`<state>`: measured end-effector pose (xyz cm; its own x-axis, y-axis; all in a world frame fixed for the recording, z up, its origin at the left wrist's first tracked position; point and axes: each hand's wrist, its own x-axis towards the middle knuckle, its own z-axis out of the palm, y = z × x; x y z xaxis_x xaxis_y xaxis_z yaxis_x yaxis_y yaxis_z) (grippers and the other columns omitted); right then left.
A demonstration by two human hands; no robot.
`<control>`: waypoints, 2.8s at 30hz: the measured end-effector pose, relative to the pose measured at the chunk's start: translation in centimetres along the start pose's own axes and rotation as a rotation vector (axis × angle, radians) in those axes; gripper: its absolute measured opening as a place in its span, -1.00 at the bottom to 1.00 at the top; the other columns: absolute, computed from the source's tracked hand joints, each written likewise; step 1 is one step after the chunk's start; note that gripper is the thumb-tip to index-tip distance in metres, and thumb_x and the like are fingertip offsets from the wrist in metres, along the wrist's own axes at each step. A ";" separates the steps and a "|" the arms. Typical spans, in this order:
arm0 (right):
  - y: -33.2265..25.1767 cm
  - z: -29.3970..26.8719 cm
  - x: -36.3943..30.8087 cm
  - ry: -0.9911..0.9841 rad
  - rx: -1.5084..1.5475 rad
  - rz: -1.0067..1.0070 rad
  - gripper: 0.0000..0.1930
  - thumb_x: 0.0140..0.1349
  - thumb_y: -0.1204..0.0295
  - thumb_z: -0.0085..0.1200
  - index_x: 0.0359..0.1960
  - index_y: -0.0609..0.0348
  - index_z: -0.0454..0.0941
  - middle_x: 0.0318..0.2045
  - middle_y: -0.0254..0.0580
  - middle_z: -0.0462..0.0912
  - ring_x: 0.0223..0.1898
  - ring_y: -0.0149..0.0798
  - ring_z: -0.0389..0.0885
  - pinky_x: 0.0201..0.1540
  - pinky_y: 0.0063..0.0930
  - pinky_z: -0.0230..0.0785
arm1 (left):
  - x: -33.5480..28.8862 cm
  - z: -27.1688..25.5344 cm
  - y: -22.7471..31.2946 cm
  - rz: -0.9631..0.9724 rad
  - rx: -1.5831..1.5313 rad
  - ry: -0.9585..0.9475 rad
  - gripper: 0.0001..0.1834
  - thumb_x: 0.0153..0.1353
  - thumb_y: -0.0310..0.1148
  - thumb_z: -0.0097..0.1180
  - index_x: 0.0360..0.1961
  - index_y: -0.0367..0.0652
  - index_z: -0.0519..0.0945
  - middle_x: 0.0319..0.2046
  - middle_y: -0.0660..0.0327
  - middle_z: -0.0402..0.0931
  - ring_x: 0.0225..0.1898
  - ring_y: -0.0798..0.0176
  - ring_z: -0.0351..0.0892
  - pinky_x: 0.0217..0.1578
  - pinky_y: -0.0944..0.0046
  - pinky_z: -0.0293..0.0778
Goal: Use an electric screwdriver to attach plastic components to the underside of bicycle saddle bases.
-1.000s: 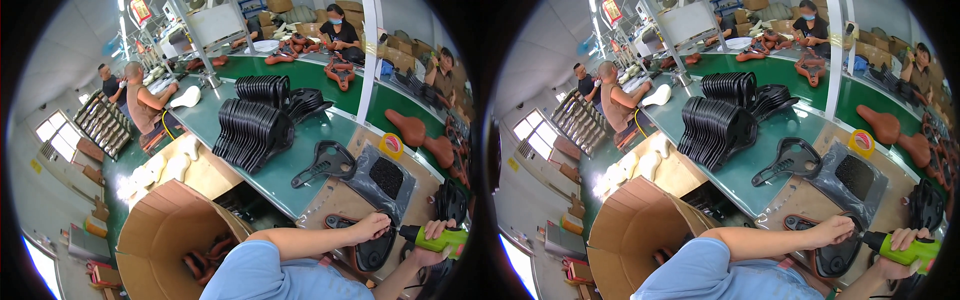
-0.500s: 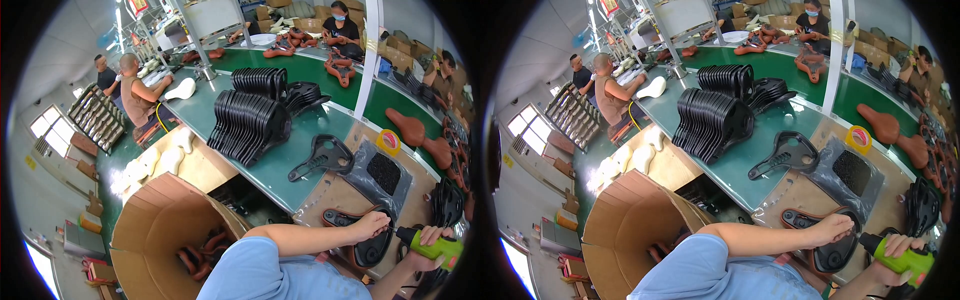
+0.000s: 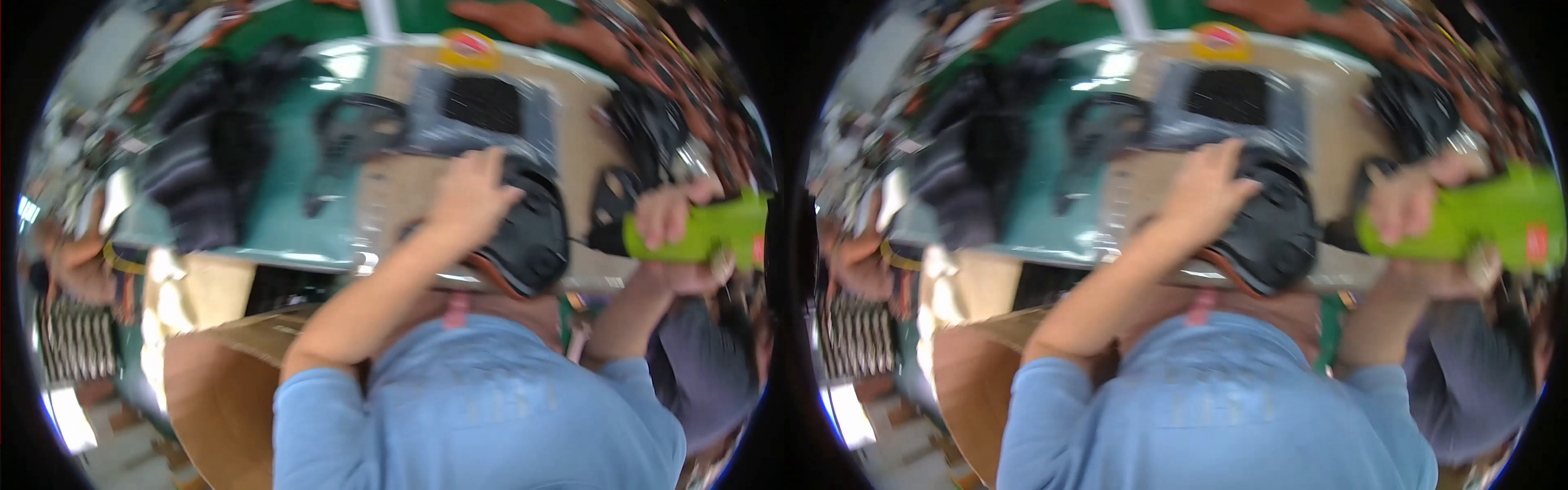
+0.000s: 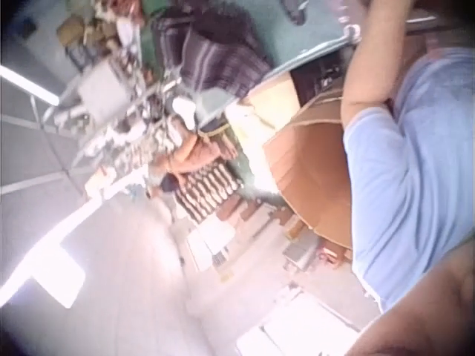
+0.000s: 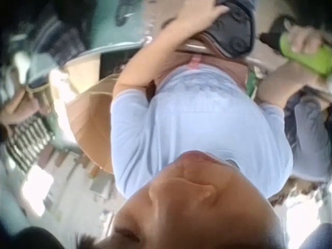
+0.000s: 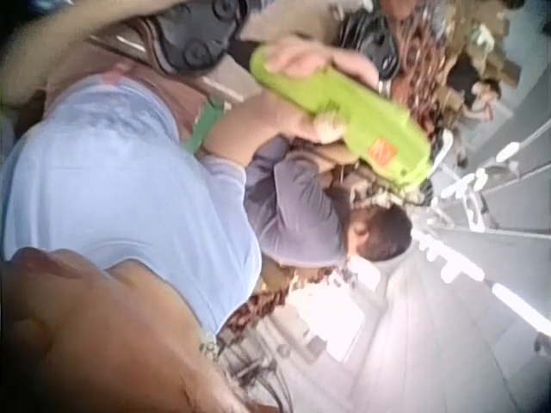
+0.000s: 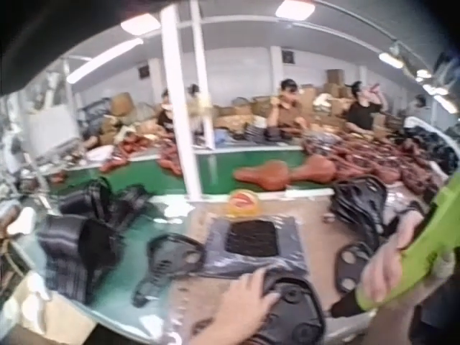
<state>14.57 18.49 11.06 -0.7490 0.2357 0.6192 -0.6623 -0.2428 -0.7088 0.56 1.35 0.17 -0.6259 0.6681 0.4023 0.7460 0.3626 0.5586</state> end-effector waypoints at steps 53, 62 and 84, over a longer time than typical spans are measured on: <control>5.8 4.0 2.8 -1.006 0.141 0.321 -0.47 -0.16 0.14 0.37 -0.35 0.29 0.40 -0.57 -0.12 0.55 -0.61 -0.19 0.57 -0.55 -0.38 0.47 | -0.4 1.3 -0.6 -0.075 0.053 -0.145 -0.65 0.24 -0.20 -0.12 -0.16 -0.31 0.31 -0.46 -0.04 0.54 -0.37 -0.05 0.57 -0.38 0.05 0.47; 6.0 4.9 1.7 -1.065 0.086 0.310 -0.46 -0.24 0.30 0.44 -0.32 0.37 0.38 -0.57 -0.08 0.57 -0.55 -0.14 0.61 -0.46 -0.33 0.53 | -1.9 2.0 -0.6 -0.067 -0.010 -0.210 -0.44 0.19 -0.19 -0.06 0.08 -0.39 0.20 -0.55 -0.03 0.53 -0.48 -0.08 0.56 -0.46 0.03 0.44; 1.4 -1.3 -0.9 -0.070 -0.145 -0.219 -0.42 -0.01 0.09 0.14 -0.11 0.22 0.21 -0.54 -0.27 0.35 -0.52 -0.36 0.35 -0.38 -0.48 0.15 | -0.3 -1.5 0.2 -0.250 -0.124 -0.378 -0.50 0.23 -0.17 -0.11 0.15 -0.13 0.19 -0.29 -0.19 0.50 -0.20 -0.21 0.48 -0.18 -0.06 0.35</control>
<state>14.36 19.19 9.07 -0.5905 0.2007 0.7817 -0.8034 -0.0548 -0.5929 0.54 0.25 1.20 -0.6387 0.7686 -0.0354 0.5361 0.4776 0.6961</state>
